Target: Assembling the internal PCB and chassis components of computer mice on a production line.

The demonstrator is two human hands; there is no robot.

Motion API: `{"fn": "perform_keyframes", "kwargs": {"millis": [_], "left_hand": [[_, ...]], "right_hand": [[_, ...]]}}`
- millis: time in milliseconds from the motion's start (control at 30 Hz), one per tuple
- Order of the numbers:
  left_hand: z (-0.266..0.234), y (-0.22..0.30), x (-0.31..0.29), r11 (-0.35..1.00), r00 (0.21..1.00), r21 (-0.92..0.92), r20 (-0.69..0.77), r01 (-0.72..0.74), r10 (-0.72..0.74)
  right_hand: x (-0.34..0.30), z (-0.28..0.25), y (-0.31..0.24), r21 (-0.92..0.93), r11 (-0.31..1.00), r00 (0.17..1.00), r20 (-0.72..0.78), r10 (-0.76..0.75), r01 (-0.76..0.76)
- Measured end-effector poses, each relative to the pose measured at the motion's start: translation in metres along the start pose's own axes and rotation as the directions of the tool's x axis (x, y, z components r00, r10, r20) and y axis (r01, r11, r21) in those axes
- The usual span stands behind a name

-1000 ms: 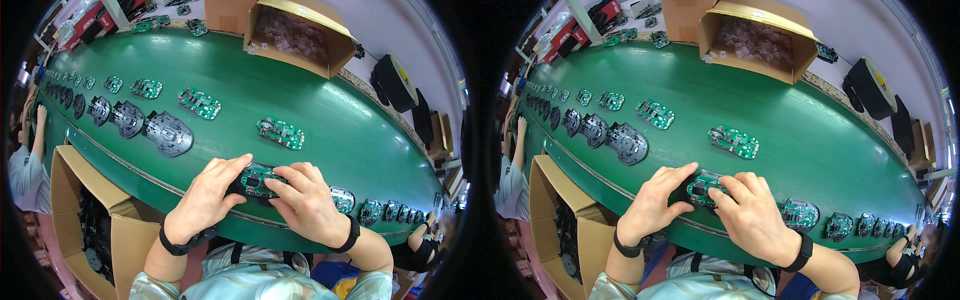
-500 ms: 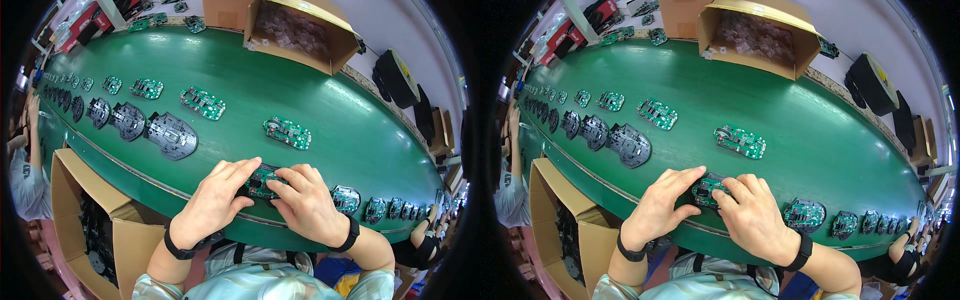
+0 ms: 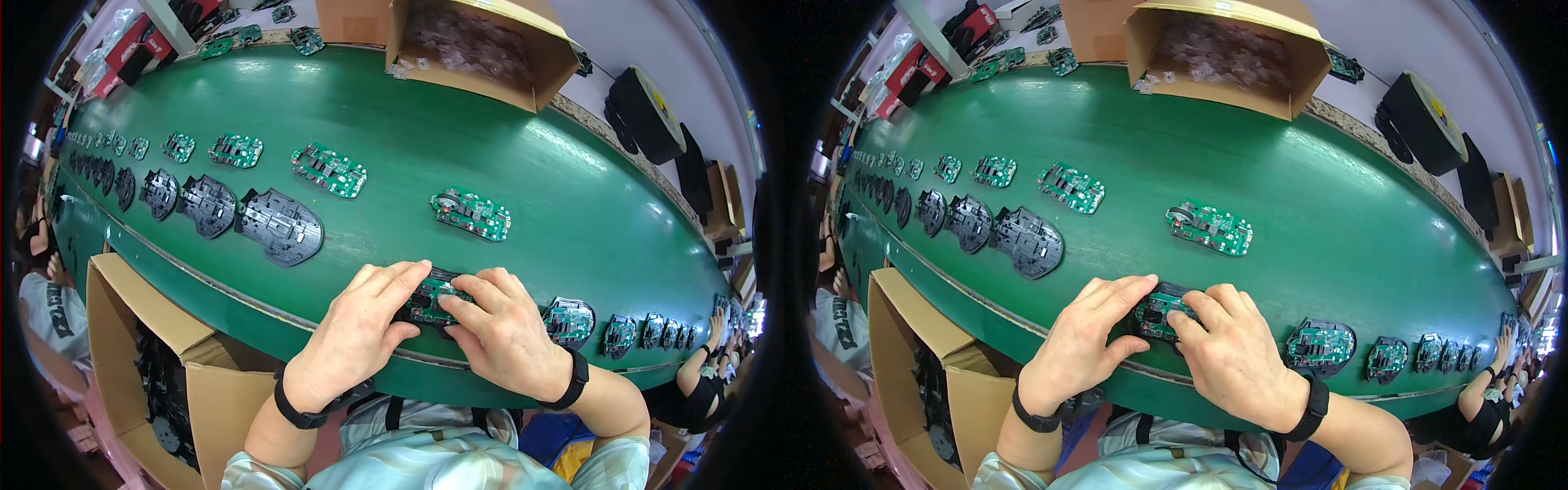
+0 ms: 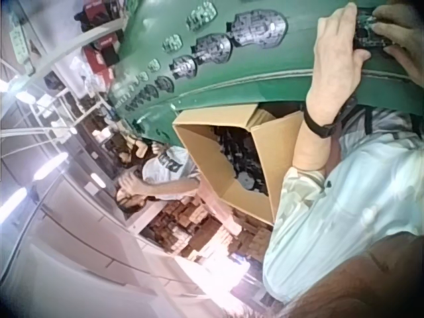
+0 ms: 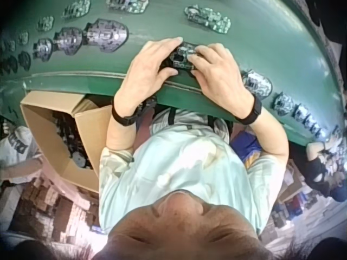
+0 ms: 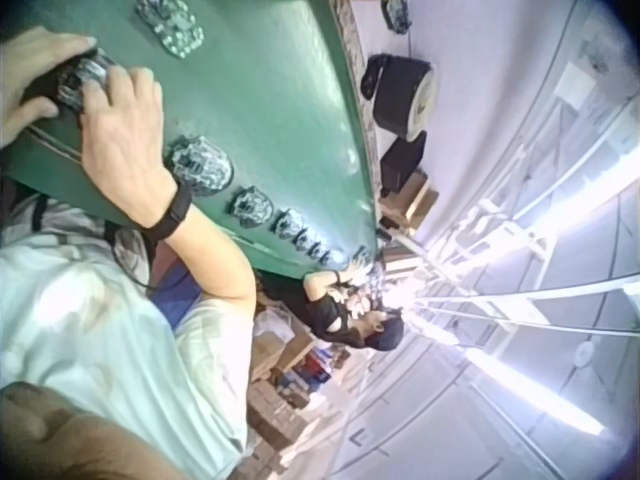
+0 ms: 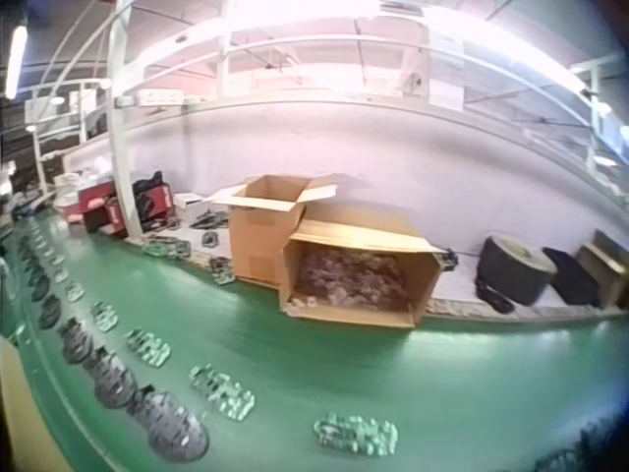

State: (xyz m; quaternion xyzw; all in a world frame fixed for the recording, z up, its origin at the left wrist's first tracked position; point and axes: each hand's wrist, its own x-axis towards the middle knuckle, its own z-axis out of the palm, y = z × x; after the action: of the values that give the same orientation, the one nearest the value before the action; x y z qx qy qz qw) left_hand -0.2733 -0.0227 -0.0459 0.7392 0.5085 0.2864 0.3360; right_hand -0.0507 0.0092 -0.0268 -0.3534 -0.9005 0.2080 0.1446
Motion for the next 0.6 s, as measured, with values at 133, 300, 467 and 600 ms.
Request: {"fn": "perform_keyframes", "kwargs": {"millis": [133,300,467,600], "left_hand": [[0.001,0.002,0.000,1.000,1.000,0.017,0.002,0.009,-0.009],[0.003,0.004,0.002,0.999,1.000,0.029,-0.004,0.017,-0.017],[0.003,0.005,0.005,0.998,1.000,0.059,0.007,0.001,-0.001],[0.003,0.006,0.007,0.997,0.999,0.077,0.010,0.031,-0.032]], "right_hand": [[0.000,0.002,0.000,0.000,1.000,1.000,-0.023,-0.005,0.005],[-0.002,0.004,0.000,-0.006,1.000,0.999,-0.054,-0.002,0.002],[-0.005,0.009,0.003,0.007,1.000,0.996,-0.086,0.003,-0.002],[-0.002,0.016,0.009,0.033,0.999,0.995,-0.104,-0.011,0.014]]}}
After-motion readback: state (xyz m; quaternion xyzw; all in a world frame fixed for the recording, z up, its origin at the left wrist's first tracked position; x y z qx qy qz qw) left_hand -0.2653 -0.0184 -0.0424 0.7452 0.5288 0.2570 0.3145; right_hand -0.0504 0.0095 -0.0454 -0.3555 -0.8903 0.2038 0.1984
